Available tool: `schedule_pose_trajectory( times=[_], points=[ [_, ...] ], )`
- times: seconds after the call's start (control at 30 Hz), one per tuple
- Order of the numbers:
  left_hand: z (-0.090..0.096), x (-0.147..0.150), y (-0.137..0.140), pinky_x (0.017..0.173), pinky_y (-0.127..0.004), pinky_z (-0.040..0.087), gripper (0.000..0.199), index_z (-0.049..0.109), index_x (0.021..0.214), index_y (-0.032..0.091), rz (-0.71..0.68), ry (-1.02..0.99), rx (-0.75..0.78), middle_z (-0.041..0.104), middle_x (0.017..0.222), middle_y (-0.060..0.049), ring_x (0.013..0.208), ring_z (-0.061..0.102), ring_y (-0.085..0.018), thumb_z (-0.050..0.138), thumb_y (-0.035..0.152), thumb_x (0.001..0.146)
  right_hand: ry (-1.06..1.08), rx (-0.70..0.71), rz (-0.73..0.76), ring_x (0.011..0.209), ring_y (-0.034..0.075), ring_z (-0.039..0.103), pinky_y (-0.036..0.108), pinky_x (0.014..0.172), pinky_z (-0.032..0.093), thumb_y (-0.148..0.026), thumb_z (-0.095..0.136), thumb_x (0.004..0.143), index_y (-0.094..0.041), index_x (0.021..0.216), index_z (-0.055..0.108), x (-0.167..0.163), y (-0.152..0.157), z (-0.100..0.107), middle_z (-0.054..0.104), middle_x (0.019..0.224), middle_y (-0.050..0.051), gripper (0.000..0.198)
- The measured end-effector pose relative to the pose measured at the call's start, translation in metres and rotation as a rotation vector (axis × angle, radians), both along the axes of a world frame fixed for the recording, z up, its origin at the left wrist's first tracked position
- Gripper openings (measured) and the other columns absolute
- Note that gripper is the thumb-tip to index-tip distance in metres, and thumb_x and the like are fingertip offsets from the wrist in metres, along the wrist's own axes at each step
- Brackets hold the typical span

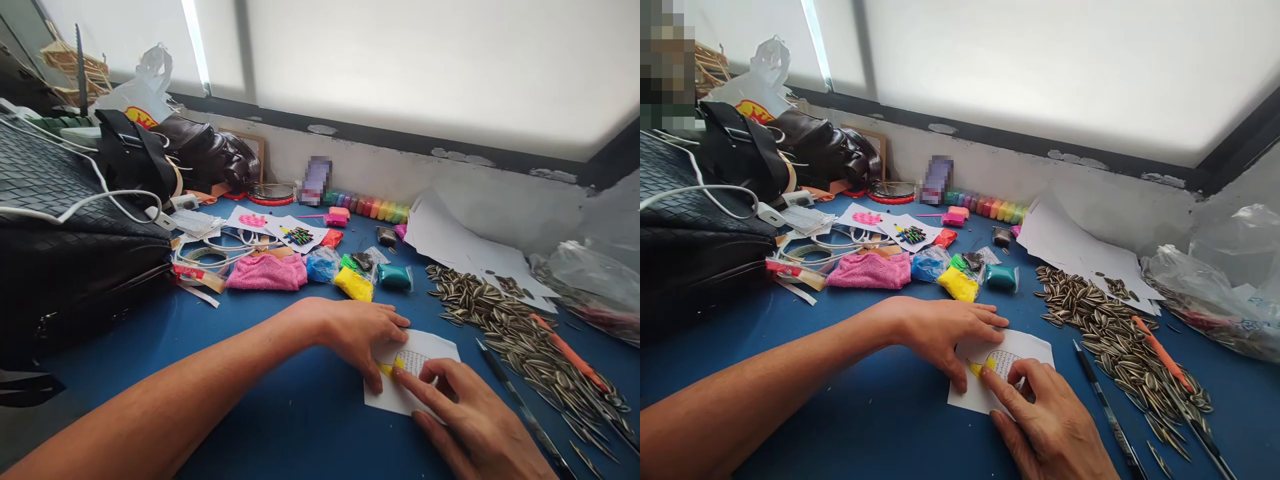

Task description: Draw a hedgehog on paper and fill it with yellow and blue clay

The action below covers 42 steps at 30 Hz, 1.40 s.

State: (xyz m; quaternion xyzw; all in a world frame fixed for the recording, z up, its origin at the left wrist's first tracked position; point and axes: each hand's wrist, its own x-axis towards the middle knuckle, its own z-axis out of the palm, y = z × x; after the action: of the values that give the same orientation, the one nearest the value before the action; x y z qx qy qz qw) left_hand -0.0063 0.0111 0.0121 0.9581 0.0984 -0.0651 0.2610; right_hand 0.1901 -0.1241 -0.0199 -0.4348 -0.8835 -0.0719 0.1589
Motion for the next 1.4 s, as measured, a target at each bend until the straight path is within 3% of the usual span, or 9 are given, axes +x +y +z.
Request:
schedule_pose_trajectory(
  times=[0.27, 0.53, 0.93, 1.1, 1.4],
  points=[
    [-0.003, 0.000, 0.001, 0.115, -0.035, 0.028, 0.053, 0.060, 0.116, 0.008, -0.019, -0.027, 0.008, 0.035, 0.152, -0.018, 0.144, 0.027, -0.029, 0.076, 0.036, 0.075, -0.105, -0.044, -0.005, 0.071, 0.015, 0.064, 0.026, 0.062, 0.057, -0.036, 0.051, 0.094, -0.023, 0.125, 0.064, -0.002, 0.001, 0.004, 0.060, 0.090, 0.008, 0.036],
    [-0.004, -0.001, 0.001, 0.115, -0.035, 0.028, 0.053, 0.060, 0.116, 0.007, -0.035, -0.034, 0.022, 0.034, 0.152, -0.019, 0.144, 0.028, -0.030, 0.076, 0.036, 0.075, -0.087, -0.007, 0.006, 0.069, 0.014, 0.063, 0.025, 0.059, 0.056, -0.036, 0.047, 0.096, -0.020, 0.122, 0.066, -0.004, 0.003, 0.006, 0.059, 0.088, 0.007, 0.035],
    [-0.005, 0.000, 0.001, 0.115, -0.035, 0.028, 0.054, 0.060, 0.117, 0.007, -0.021, -0.042, 0.005, 0.034, 0.153, -0.017, 0.144, 0.027, -0.029, 0.075, 0.037, 0.075, -0.018, -0.033, 0.013, 0.077, 0.013, 0.066, 0.021, 0.067, 0.057, -0.033, 0.051, 0.095, -0.020, 0.123, 0.063, 0.001, -0.002, 0.006, 0.062, 0.095, 0.008, 0.032],
    [-0.002, -0.002, 0.000, 0.118, -0.032, 0.024, 0.068, 0.050, 0.132, 0.006, 0.006, -0.018, -0.013, 0.035, 0.153, -0.015, 0.146, 0.023, -0.027, 0.075, 0.032, 0.074, 0.088, 0.041, -0.032, 0.097, 0.018, 0.064, 0.025, 0.078, 0.056, -0.021, 0.054, 0.092, -0.019, 0.117, 0.063, 0.005, -0.010, -0.002, 0.057, 0.111, 0.013, 0.026],
    [-0.003, -0.004, 0.000, 0.118, -0.036, 0.023, 0.076, 0.047, 0.139, 0.011, 0.082, 0.015, -0.054, 0.011, 0.161, -0.014, 0.149, 0.014, -0.028, 0.076, 0.029, 0.071, 0.218, -0.137, -0.024, 0.099, 0.015, 0.064, 0.020, 0.078, 0.056, -0.023, 0.051, 0.095, -0.023, 0.119, 0.063, -0.003, -0.001, -0.005, 0.058, 0.106, 0.008, 0.027]
  ],
)
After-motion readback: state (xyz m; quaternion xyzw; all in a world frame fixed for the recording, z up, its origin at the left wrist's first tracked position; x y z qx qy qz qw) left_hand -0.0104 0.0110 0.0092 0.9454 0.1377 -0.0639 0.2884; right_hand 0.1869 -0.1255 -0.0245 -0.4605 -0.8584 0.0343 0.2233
